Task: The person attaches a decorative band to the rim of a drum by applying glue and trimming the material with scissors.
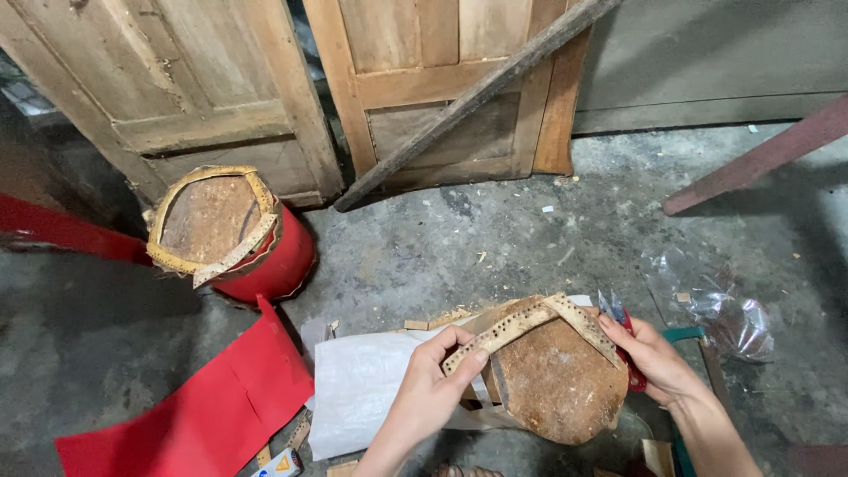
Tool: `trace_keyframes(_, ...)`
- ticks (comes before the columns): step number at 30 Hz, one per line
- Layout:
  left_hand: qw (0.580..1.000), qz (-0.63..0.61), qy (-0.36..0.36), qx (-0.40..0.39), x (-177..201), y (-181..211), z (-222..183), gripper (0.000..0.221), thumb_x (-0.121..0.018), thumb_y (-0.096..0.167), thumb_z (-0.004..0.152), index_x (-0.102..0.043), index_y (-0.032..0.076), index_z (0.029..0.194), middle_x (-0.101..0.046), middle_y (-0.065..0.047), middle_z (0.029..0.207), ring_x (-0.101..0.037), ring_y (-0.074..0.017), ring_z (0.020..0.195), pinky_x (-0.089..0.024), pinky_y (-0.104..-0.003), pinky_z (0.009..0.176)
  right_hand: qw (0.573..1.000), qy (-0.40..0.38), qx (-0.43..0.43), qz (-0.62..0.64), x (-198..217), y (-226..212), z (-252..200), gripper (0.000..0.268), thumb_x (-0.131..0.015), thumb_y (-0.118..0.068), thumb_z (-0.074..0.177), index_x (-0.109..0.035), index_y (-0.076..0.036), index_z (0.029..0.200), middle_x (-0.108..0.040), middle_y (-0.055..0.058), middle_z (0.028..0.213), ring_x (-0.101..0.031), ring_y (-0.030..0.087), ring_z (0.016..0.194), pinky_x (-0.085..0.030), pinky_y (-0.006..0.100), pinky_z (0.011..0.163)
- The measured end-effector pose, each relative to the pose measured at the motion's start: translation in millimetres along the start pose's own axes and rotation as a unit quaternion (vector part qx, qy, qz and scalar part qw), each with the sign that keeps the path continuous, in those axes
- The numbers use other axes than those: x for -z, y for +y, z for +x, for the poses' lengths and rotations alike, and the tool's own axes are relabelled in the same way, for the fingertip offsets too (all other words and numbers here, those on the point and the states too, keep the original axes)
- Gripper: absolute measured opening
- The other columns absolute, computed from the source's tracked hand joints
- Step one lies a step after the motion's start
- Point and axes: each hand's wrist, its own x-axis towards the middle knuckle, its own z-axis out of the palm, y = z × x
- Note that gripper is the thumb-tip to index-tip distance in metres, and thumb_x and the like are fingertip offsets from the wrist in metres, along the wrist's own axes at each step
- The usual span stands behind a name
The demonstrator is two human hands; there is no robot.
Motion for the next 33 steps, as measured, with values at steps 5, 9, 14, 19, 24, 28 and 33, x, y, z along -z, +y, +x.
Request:
trace_keyframes(5, 0.999, -0.031, -0.035, -0.013, 1.5, -4.8, -0.9, 0.015, -0.061, 0.021, 0.100, -0.068, 0.012, 0.090, -0.066, 0.001, 0.084, -0.061, -0.0119, 0.082, -0.045, -0.027, 0.083, 0.976, 0.087, 0.010, -0.199, -21.1, -29.3, -22.3, 0.042, -0.051, -0.037, 0.105, -0.075, -0.018, 0.134, -0.032, 0.008, 0.061, -0.027, 0.020, 0.051, -0.032, 0.037, 0.061)
trace_keyframes(9, 0.997, -0.050, -0.047, 0.020, 2.3, -13.9, 7.9, 0.012, -0.064, 0.020, 0.099, -0.069, 0.011, 0.092, -0.071, -0.001, 0.084, -0.063, -0.0110, 0.081, -0.048, -0.025, 0.082, 0.970, 0.164, 0.064, -0.170, -38.1, -44.6, -54.2, 0.034, -0.044, -0.017, 0.111, -0.065, -0.011, 0.136, -0.061, 0.017, 0.112, -0.043, 0.019, 0.061, -0.037, 0.032, 0.053)
trace_keyframes(14, 0.993, -0.092, -0.059, 0.033, 0.9, -15.0, 13.3, 0.015, -0.060, 0.013, 0.101, -0.062, 0.008, 0.087, -0.068, -0.005, 0.080, -0.062, -0.0133, 0.076, -0.049, -0.027, 0.081, 0.972, 0.095, 0.206, -0.065, -84.0, -38.4, -129.0, 0.021, -0.042, -0.005, 0.110, -0.061, 0.005, 0.115, -0.061, 0.020, 0.077, -0.056, 0.029, 0.056, -0.051, 0.043, 0.049)
trace_keyframes(19, 0.989, -0.126, -0.078, 0.021, -1.2, -15.0, 13.7, 0.017, -0.056, 0.008, 0.102, -0.057, 0.008, 0.085, -0.066, -0.008, 0.074, -0.058, -0.0137, 0.067, -0.048, -0.028, 0.072, 0.989, -0.084, -0.078, -0.092, -138.4, -25.4, -137.7, 0.034, -0.041, -0.027, 0.108, -0.061, -0.001, 0.118, -0.038, 0.010, 0.069, -0.030, 0.019, 0.045, -0.028, 0.031, 0.031)
trace_keyframes(24, 0.979, -0.187, -0.047, 0.072, -9.5, -8.8, 11.3, 0.014, -0.062, 0.007, 0.099, -0.059, 0.006, 0.086, -0.062, -0.010, 0.069, -0.052, -0.0150, 0.057, -0.042, -0.026, 0.059, 0.989, -0.097, -0.110, -0.003, -140.3, -8.1, -125.9, 0.051, -0.043, -0.037, 0.105, -0.065, 0.003, 0.127, -0.038, 0.012, 0.073, -0.029, 0.016, 0.048, -0.023, 0.027, 0.031)
trace_keyframes(28, 0.976, -0.203, -0.043, 0.073, -15.8, -15.5, 10.0, 0.015, -0.062, 0.012, 0.101, -0.058, 0.009, 0.087, -0.063, -0.006, 0.069, -0.051, -0.0126, 0.056, -0.040, -0.025, 0.056, 0.984, -0.128, -0.121, -0.017, -136.8, -5.8, -122.2, 0.033, -0.046, -0.028, 0.109, -0.058, 0.003, 0.117, -0.038, 0.012, 0.072, -0.034, 0.018, 0.051, -0.028, 0.028, 0.030)
trace_keyframes(33, 0.954, -0.267, -0.026, 0.137, -16.8, -2.1, 2.4, 0.020, -0.064, 0.015, 0.105, -0.057, 0.012, 0.086, -0.059, -0.007, 0.070, -0.048, -0.0154, 0.055, -0.037, -0.025, 0.056, 0.982, -0.171, -0.077, -0.035, -131.7, 4.7, -117.8, 0.029, -0.048, -0.027, 0.108, -0.058, 0.000, 0.113, -0.040, 0.009, 0.066, -0.037, 0.016, 0.048, -0.034, 0.030, 0.031)
